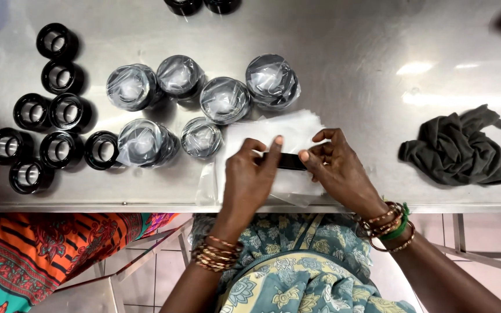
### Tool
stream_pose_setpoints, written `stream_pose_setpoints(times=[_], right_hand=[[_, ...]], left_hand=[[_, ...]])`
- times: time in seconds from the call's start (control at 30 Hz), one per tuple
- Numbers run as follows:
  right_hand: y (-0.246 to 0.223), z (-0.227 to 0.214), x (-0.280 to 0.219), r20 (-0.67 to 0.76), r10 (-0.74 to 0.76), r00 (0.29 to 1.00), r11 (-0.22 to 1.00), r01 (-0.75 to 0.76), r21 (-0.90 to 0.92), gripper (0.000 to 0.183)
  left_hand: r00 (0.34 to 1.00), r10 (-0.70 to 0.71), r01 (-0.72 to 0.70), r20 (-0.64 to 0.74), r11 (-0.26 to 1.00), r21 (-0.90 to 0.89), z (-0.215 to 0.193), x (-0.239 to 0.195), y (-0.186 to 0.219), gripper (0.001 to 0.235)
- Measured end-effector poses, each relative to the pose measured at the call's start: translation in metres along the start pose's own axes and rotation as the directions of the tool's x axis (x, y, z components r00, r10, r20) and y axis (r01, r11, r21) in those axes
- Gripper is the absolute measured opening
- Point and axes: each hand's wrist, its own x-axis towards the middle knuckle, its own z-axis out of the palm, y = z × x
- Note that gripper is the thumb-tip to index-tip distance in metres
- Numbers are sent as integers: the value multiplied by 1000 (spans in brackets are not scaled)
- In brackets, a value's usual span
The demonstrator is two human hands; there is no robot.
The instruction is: The person picks up a stack of plastic bags and places them on the table. They then pick up black metal rings, wrap them individually in the plastic bags by hand, and set them aside on the table.
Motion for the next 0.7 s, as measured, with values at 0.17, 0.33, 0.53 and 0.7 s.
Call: stream_pose_setpoints(times=[0.17, 0.33, 0.53, 0.7], right_hand=[[5, -1, -5, 16, -12, 1000, 1000, 12, -27, 64], [6, -10, -5, 98, -39, 994, 929, 0, 371, 56], [27, -17, 4, 169, -63, 984, 621, -94, 778, 49], [42, -17, 10, 120, -12, 993, 547, -94, 832, 46]], left_hand=[[988, 155, -153, 3, 972, 176, 15, 0, 19, 66], [973, 222, -227, 69, 971, 80, 22, -4, 43, 59], [972, 229, -224, 56, 971, -86, 19, -6, 56, 46], [945, -68, 32, 320, 993, 117, 2, 10, 47, 41]])
